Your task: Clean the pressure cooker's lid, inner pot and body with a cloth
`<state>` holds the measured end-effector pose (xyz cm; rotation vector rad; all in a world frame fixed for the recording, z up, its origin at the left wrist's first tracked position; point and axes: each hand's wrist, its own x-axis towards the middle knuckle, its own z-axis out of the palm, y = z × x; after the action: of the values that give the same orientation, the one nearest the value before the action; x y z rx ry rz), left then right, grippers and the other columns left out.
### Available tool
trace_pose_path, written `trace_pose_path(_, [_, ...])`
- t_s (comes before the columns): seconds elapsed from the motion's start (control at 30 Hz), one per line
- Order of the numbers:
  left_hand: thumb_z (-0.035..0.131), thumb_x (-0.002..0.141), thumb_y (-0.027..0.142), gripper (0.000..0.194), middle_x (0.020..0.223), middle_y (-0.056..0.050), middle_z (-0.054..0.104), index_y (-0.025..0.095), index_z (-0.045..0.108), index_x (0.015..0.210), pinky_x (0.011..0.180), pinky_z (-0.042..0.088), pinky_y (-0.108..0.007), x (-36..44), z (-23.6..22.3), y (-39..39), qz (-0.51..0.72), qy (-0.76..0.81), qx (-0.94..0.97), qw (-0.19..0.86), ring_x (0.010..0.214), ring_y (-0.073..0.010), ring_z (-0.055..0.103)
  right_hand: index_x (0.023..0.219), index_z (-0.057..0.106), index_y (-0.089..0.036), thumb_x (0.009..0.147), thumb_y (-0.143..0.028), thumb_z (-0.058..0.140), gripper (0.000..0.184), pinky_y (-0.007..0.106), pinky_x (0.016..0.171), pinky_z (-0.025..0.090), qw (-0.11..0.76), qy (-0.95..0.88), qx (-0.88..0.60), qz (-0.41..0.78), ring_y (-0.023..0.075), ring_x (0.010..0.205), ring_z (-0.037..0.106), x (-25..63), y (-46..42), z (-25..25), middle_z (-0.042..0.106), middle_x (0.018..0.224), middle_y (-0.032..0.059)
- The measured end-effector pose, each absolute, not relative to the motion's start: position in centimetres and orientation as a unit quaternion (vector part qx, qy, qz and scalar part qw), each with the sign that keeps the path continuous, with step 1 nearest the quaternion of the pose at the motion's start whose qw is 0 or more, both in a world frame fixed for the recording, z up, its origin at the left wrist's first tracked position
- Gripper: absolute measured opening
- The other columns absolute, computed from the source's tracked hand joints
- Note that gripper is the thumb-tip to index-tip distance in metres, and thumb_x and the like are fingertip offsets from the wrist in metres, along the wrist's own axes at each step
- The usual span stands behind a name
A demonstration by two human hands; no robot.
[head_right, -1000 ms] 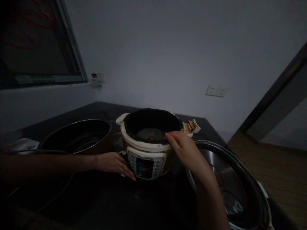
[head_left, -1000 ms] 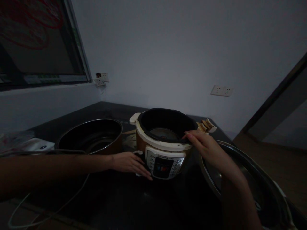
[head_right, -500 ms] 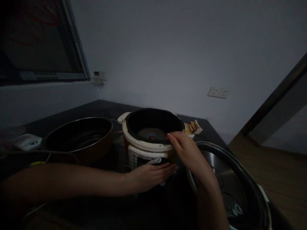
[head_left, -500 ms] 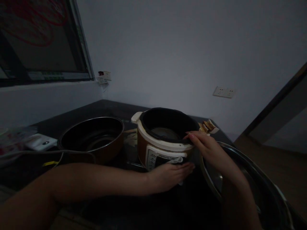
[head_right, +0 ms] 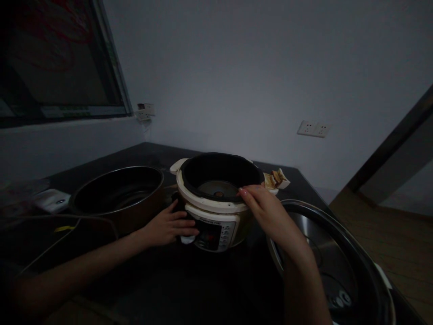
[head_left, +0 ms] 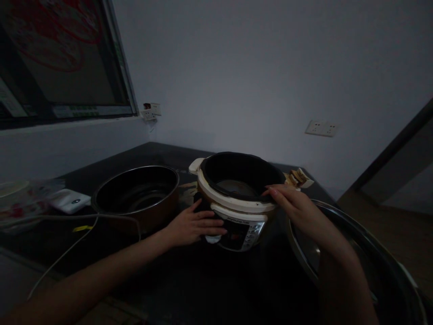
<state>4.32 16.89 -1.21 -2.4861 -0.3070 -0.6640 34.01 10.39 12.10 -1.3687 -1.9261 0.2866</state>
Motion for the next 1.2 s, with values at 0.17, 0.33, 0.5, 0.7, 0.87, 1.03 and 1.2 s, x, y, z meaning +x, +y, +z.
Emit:
trace_pose_path(0.17, [0.058,0.074,0.016,0.081,0.151,-0.003,0.038,0.031,0.027,0.147,0.114,0.006,-0.06,7.5,-4.6,15.5,-0.364,-0.219,-0.885,0.19,0.147,-0.0264,0.001,0.083,0.067,-0.022,0.089,-0.047,0.043,0.036,0.039,0.08,0.049,0.381,-0.749,-0.531,0.109,0.0251,0.089,0.064,34.0,10.4,12.1,0.072,0.093,0.0082])
trace_pose_path(0.33, [0.063,0.075,0.022,0.089,0.156,-0.01,0.026,0.02,0.017,0.151,0.113,0.01,-0.061,10.9,-4.2,12.6,-0.404,-0.281,-0.85,0.188,0.146,-0.0326,-0.008,0.084,0.068,-0.021,0.088,-0.051,0.043,0.04,0.04,0.083,0.049,0.375,-0.744,-0.543,0.107,0.0267,0.092,0.065,34.1,10.6,11.9,0.072,0.096,0.01])
trace_pose_path(0.5, [0.047,0.088,0.026,0.058,0.157,0.006,0.02,0.025,0.036,0.144,0.116,-0.011,-0.046,14.2,-1.5,10.3,-0.338,-0.258,-0.866,0.262,0.146,-0.0184,-0.011,0.086,0.069,-0.02,0.086,-0.056,0.044,0.044,0.042,0.086,0.048,0.383,-0.736,-0.548,0.104,0.028,0.096,0.064,34.3,10.6,11.7,0.071,0.1,0.0116])
trace_pose_path(0.7, [0.034,0.092,0.019,0.051,0.156,0.005,0.028,0.017,0.038,0.144,0.11,0.023,-0.023,17.5,-0.6,8.7,-0.256,-0.236,-0.893,0.284,0.145,-0.007,0.011,0.083,0.071,-0.022,0.085,-0.061,0.045,0.047,0.044,0.093,0.046,0.393,-0.734,-0.544,0.107,0.029,0.103,0.063,34.4,10.8,11.4,0.071,0.104,0.0109])
trace_pose_path(0.87, [0.04,0.09,0.023,0.06,0.156,0.01,0.021,0.026,0.026,0.148,0.118,-0.005,-0.039,15.6,-0.9,9.2,-0.317,-0.283,-0.872,0.242,0.145,-0.0104,-0.012,0.086,0.071,-0.021,0.085,-0.061,0.046,0.047,0.047,0.097,0.044,0.398,-0.732,-0.542,0.109,0.0302,0.106,0.062,34.7,11.0,11.1,0.07,0.109,0.0118])
trace_pose_path(1.03, [0.046,0.092,0.028,0.074,0.159,-0.002,0.019,0.03,0.002,0.152,0.117,0.002,-0.053,13.6,-0.5,10.4,-0.479,-0.37,-0.792,0.078,0.147,-0.02,-0.008,0.086,0.071,-0.022,0.085,-0.06,0.046,0.045,0.049,0.094,0.047,0.389,-0.74,-0.538,0.106,0.0311,0.104,0.063,34.7,11.0,11.2,0.07,0.108,0.0113])
trace_pose_path(1.2, [0.03,0.099,0.035,0.06,0.161,0.003,-0.004,0.041,-0.002,0.149,0.118,0.007,-0.053,14.4,0.3,10.1,-0.581,-0.432,-0.676,-0.14,0.147,-0.0218,-0.002,0.086,0.071,-0.021,0.084,-0.061,0.045,0.047,0.05,0.095,0.046,0.382,-0.741,-0.542,0.106,0.032,0.106,0.062,34.7,11.0,11.3,0.07,0.109,0.0121])
